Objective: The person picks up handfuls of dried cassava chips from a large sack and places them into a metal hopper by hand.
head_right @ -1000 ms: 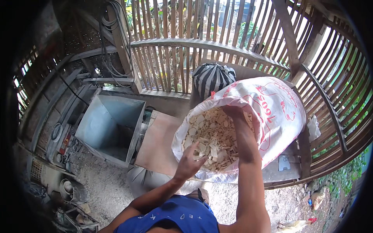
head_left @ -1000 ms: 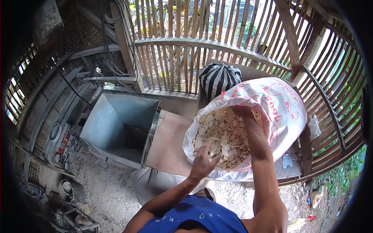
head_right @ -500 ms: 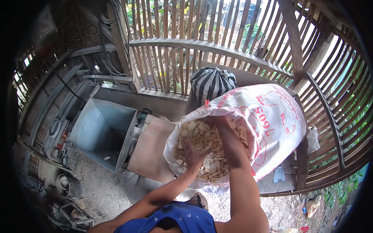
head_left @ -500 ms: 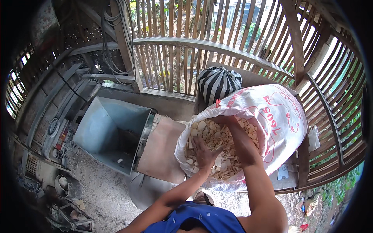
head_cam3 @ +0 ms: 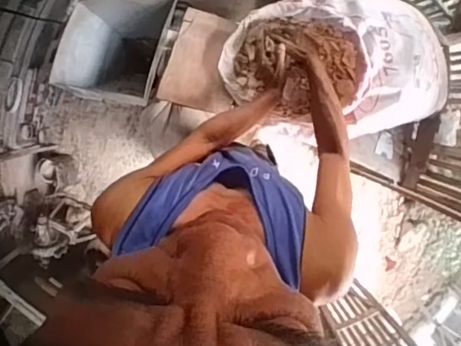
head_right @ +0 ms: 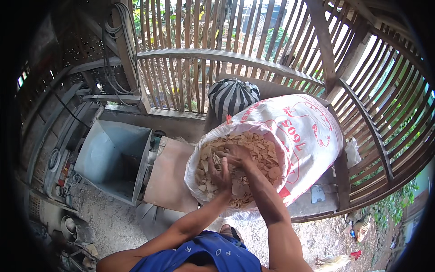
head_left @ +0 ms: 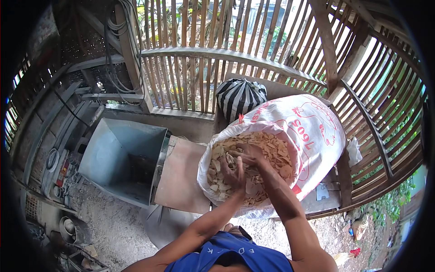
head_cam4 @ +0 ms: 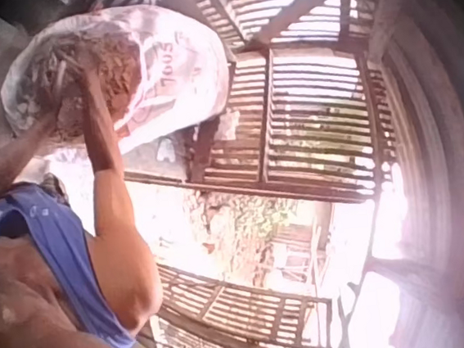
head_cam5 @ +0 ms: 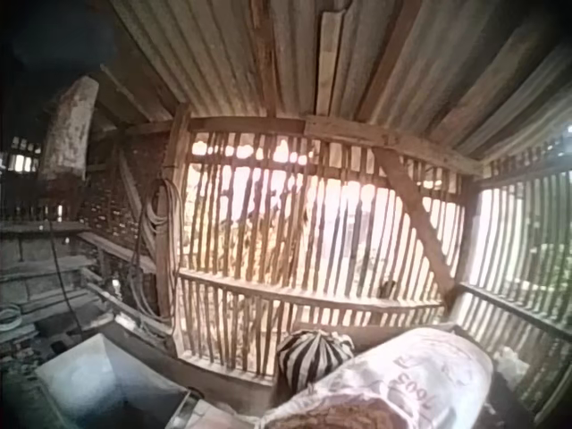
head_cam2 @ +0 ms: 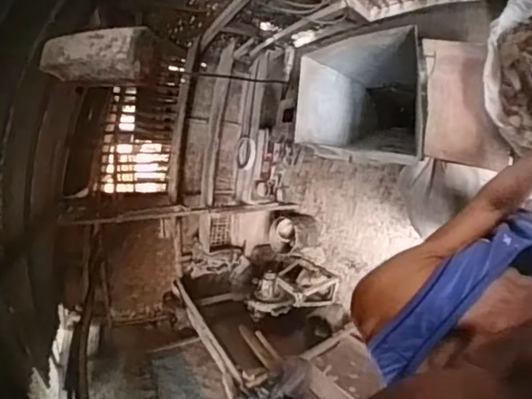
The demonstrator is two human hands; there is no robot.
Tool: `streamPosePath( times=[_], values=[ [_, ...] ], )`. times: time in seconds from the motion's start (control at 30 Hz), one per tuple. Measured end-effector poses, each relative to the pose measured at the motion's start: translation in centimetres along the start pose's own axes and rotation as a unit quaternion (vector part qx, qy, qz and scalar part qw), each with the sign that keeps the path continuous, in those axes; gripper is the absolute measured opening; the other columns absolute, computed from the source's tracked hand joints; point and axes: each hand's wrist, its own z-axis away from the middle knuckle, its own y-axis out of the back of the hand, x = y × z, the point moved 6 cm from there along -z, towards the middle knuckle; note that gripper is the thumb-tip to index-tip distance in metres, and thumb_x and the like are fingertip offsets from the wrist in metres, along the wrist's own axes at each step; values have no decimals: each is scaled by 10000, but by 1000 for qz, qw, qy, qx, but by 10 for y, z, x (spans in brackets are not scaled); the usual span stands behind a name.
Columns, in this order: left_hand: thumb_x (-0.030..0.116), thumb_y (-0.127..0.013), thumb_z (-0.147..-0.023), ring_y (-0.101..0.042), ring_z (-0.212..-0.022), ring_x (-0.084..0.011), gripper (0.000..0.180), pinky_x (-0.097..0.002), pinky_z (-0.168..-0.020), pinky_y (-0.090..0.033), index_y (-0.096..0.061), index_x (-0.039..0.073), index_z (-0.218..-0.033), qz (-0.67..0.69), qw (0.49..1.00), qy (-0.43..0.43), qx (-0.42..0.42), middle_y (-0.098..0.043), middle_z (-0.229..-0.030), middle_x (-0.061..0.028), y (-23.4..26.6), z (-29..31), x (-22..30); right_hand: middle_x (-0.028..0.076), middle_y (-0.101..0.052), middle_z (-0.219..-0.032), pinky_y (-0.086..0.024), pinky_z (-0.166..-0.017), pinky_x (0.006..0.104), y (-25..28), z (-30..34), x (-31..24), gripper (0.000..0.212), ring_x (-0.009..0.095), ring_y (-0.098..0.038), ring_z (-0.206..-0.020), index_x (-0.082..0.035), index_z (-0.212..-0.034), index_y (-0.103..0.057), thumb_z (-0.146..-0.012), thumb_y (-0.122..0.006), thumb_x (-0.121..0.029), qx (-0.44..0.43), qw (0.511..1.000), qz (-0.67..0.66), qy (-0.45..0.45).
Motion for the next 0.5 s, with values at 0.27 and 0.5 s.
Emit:
streamPosePath(
  times=[0.27,0.5],
  values=[
    [245,-571,-987,-585,-1155,-317,376,-421,-1023,-437,-605,-11,-1261,160,986,-18,-31,-621,-1230,-187,-11,2,11,168,-717,-1099,-514,-888,375,11,60,5,592,269,-683,-983,-35,-1233,-671,-847,-683,-483,180,938,-292,-40],
    [161,-662,-900,-610,-1127,-294,338,-403,-1003,-478,-643,-6,-1194,160,963,-180,-119,-643,-1217,-154,-22,1,64,98,-712,-1011,-498,-837,301,29,93,5,456,156,-628,-924,58,-1140,-669,-884,-705,-317,292,789,-540,-18]
  ],
)
